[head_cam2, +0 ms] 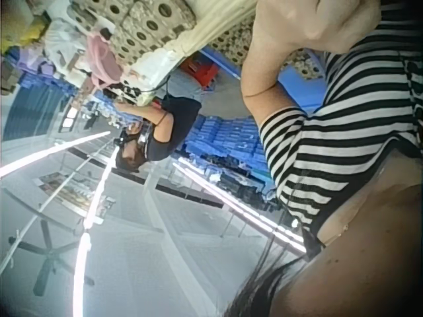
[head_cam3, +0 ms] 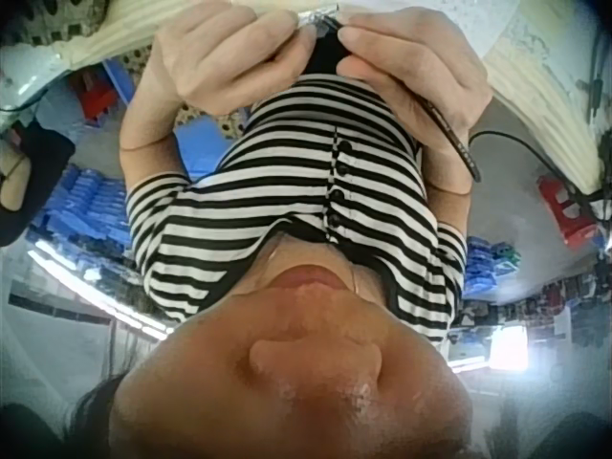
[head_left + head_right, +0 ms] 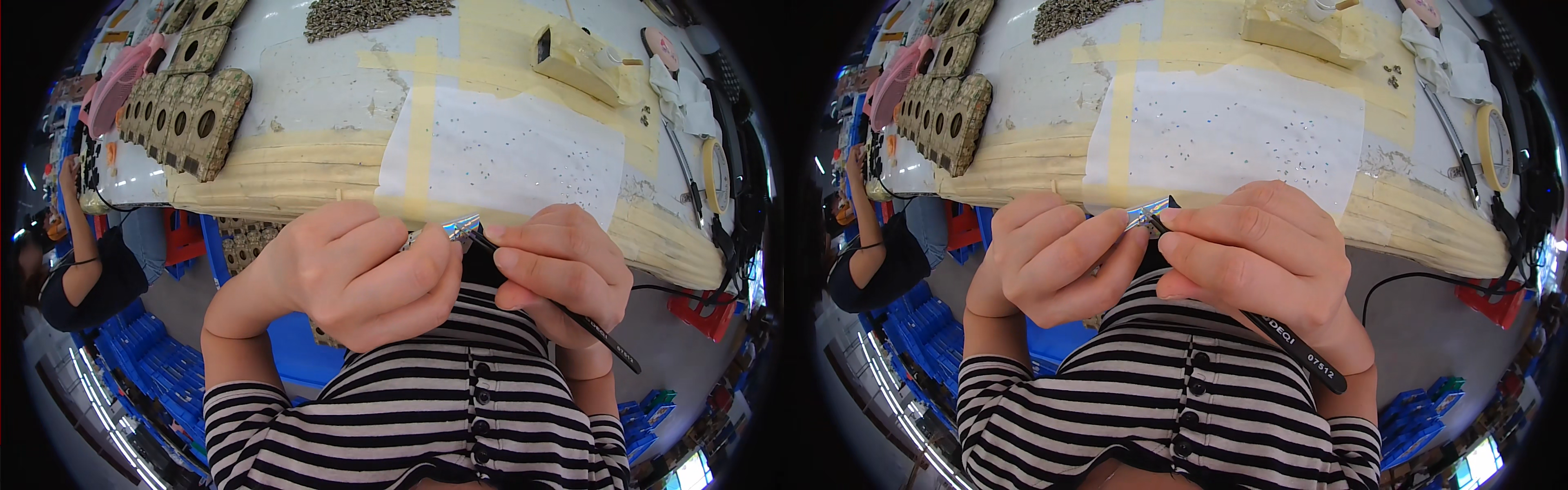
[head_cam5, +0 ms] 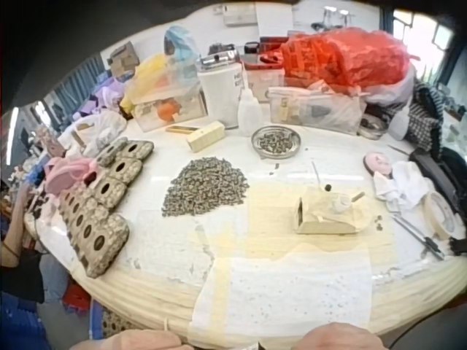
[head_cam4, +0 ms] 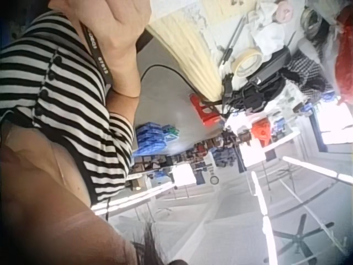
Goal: The person, using tweezers, picks up small adhesive dots one at a time and applies them to a strip on a blue holographic material.
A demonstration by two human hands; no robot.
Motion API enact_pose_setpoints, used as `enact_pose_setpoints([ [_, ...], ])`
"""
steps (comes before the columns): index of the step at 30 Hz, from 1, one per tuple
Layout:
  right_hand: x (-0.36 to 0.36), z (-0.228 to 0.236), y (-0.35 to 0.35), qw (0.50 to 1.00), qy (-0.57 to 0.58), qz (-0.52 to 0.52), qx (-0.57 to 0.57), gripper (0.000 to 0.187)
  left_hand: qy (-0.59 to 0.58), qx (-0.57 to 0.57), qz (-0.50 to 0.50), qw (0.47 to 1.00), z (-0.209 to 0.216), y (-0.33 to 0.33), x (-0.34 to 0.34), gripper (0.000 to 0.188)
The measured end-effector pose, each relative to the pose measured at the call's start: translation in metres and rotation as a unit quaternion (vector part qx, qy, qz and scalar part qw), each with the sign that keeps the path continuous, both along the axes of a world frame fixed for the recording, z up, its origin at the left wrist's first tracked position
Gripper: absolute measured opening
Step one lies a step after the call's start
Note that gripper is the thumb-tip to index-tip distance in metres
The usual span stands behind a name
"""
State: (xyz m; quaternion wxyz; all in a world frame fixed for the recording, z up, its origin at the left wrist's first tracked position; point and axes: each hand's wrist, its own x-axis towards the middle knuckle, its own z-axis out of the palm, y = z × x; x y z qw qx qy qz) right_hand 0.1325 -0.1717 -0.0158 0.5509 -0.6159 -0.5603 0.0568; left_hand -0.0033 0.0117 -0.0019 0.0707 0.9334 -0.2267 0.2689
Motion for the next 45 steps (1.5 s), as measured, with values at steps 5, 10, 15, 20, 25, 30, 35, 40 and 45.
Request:
enact_pose_setpoints([
  [5, 0.001, 0.002, 0.0, 1.0, 0.001, 0.006, -0.009, 0.027, -0.009, 0.017, -0.002, 1.0, 0.0, -0.001, -0.002, 0.024],
  [10, 0.003, 0.001, -0.004, 0.994, 0.104, 0.007, -0.016, 0.023, -0.019, 0.052, -0.017, 0.998, -0.001, -0.001, -0.002, 0.023],
  [15, -0.002, 0.0, -0.007, 0.958, 0.285, -0.014, -0.024, 0.014, -0.028, 0.081, -0.027, 0.996, -0.001, 0.001, -0.002, 0.025],
  [20, -0.001, 0.005, -0.007, 0.944, 0.326, -0.012, -0.059, 0.014, -0.028, 0.083, -0.032, 0.996, 0.0, 0.0, -0.003, 0.024],
  [25, 0.0, 0.009, -0.006, 0.931, 0.357, -0.014, -0.081, 0.013, -0.03, 0.08, -0.028, 0.996, 0.001, -0.002, -0.003, 0.022],
  [30, -0.001, 0.011, -0.006, 0.925, 0.37, -0.023, -0.085, 0.012, -0.023, 0.074, -0.028, 0.997, 0.002, -0.003, -0.004, 0.022],
  [35, -0.001, 0.013, -0.005, 0.917, 0.387, -0.02, -0.095, 0.011, -0.027, 0.086, -0.033, 0.995, 0.003, -0.002, -0.005, 0.022],
  [40, 0.001, 0.015, -0.006, 0.917, 0.384, -0.02, -0.106, 0.011, -0.026, 0.086, -0.032, 0.995, 0.003, -0.002, -0.006, 0.022],
  [45, 0.001, 0.015, -0.006, 0.915, 0.389, -0.022, -0.103, 0.012, -0.029, 0.086, -0.036, 0.995, 0.003, -0.002, -0.005, 0.022],
])
